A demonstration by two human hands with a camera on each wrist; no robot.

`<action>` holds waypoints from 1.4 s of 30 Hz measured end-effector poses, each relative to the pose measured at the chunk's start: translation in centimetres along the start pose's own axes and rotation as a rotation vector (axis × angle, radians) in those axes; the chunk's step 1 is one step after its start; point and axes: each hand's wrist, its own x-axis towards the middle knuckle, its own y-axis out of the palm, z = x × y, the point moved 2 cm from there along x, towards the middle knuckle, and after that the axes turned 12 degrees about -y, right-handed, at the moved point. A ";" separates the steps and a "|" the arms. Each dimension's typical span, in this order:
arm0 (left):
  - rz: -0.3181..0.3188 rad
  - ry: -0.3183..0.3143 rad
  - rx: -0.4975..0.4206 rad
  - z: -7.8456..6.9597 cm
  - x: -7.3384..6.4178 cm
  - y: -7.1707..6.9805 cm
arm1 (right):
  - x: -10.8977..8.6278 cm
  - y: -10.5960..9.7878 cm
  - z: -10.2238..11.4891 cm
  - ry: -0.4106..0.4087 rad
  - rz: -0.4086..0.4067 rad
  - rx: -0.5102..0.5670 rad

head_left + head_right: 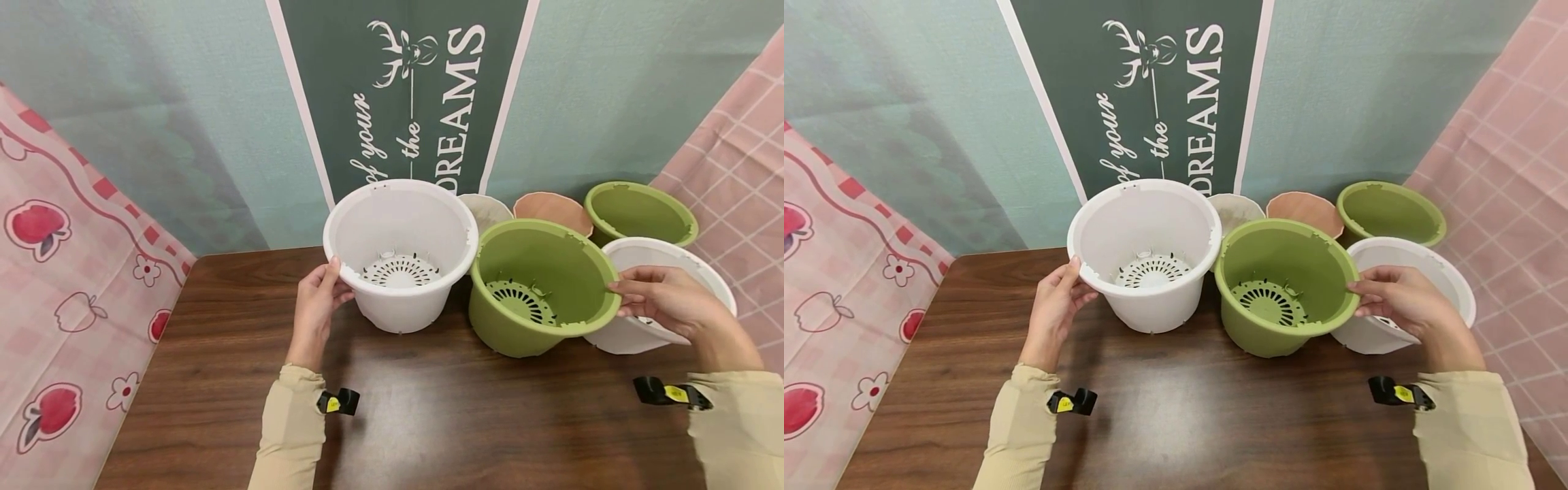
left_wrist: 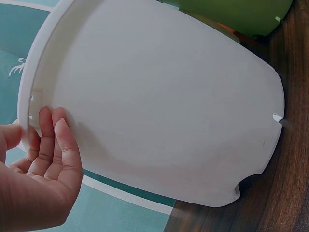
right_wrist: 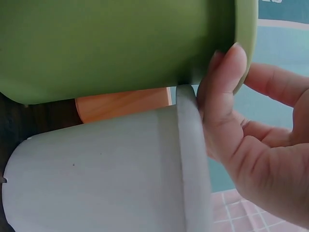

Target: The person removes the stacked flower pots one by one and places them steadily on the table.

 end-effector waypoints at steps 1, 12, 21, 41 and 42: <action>0.000 0.001 -0.001 0.0 0.0 0.0 | 0.0 0.0 0.1 0.002 -0.004 -0.010; -0.005 0.000 -0.010 0.1 -0.1 0.0 | 0.0 0.4 0.8 0.042 -0.079 -0.141; 0.005 0.017 -0.013 0.0 -0.2 0.1 | 0.0 0.1 0.9 0.036 -0.106 -0.221; -0.012 0.031 -0.016 0.1 -0.2 0.4 | -0.6 1.0 2.0 -0.035 -0.102 -0.263; -0.015 0.030 -0.016 0.1 -0.2 0.4 | -0.6 1.1 2.0 -0.048 -0.091 -0.244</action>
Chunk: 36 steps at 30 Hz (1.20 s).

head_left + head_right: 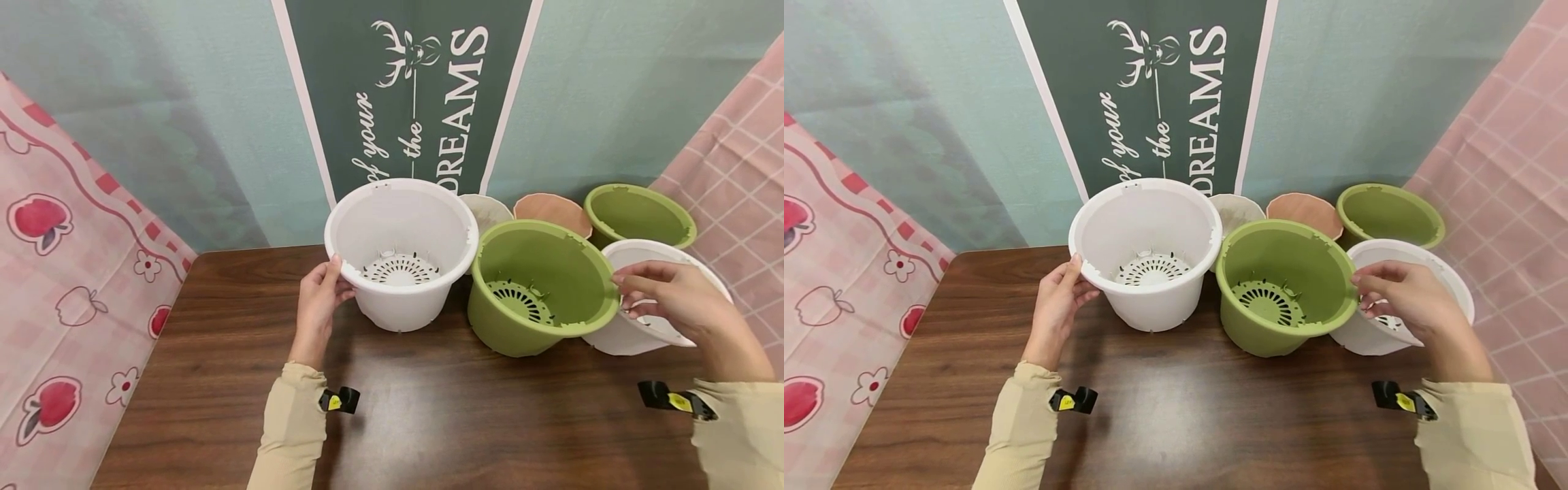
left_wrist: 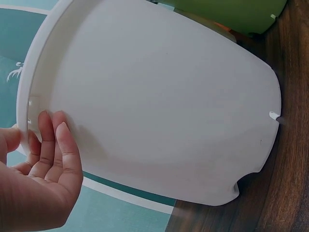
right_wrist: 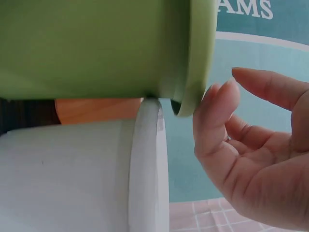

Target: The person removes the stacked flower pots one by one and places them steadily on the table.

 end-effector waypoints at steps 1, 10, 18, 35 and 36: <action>-0.003 -0.001 0.003 0.0 0.0 0.0 | -0.1 0.2 0.0 -0.014 0.008 0.018; -0.024 0.024 0.020 0.0 -0.2 0.2 | -1.0 1.8 0.2 -0.095 0.028 0.121; -0.012 0.041 0.027 0.1 -0.4 0.2 | -1.7 3.0 0.6 -0.114 0.036 0.055; 0.001 0.061 0.085 0.3 -0.6 -0.1 | -2.8 5.7 1.3 -0.240 -0.010 -0.060; -0.002 0.065 0.084 0.3 -0.6 -0.1 | -2.8 5.9 1.3 -0.252 -0.015 -0.061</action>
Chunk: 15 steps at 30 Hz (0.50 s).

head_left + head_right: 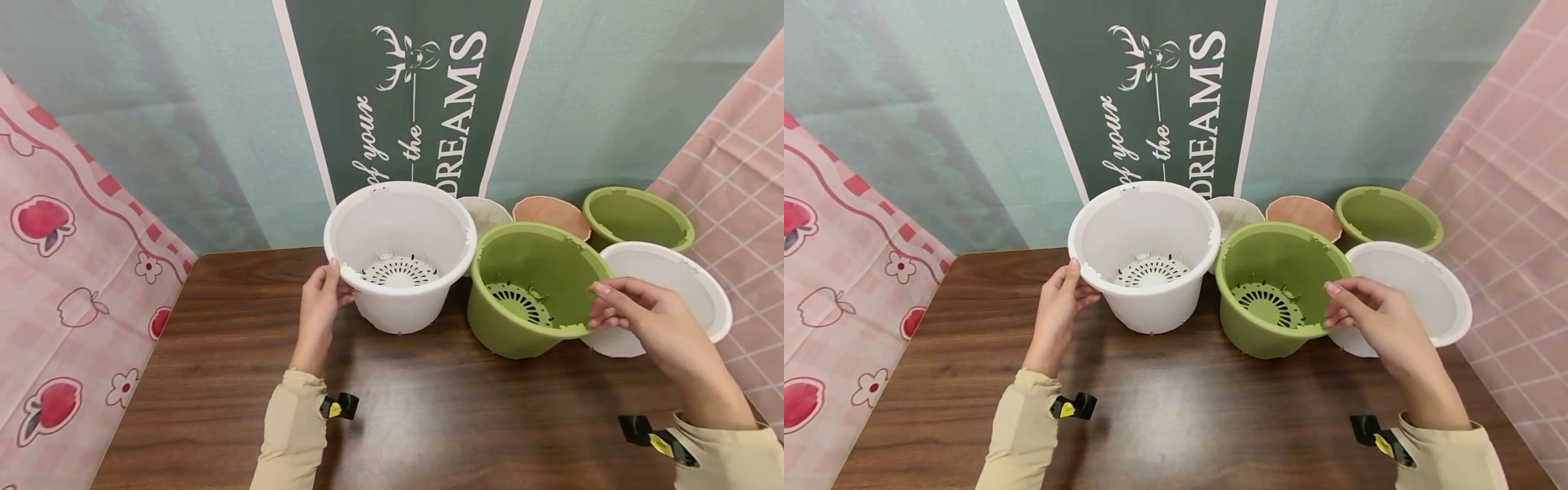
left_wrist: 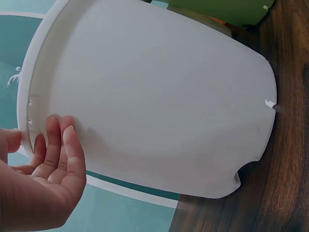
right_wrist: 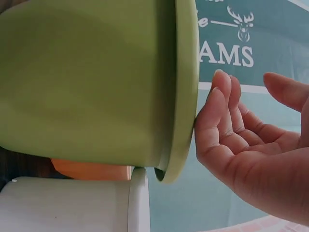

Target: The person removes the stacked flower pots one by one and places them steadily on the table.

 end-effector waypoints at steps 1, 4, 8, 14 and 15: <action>-0.006 0.005 -0.001 0.0 -0.1 0.0 | 0.0 0.2 0.1 -0.011 -0.006 0.005; -0.023 0.026 0.009 0.1 -0.3 -0.2 | -0.1 0.8 0.2 -0.039 -0.023 0.015; -0.039 0.046 0.042 0.1 -0.6 -0.5 | -0.3 1.5 0.4 -0.063 -0.056 -0.013; -0.054 0.066 0.098 0.2 -0.9 -0.9 | -0.6 2.7 0.8 -0.080 -0.062 -0.218; -0.052 0.070 0.103 0.2 -1.0 -1.0 | -0.6 3.0 0.9 -0.080 -0.055 -0.276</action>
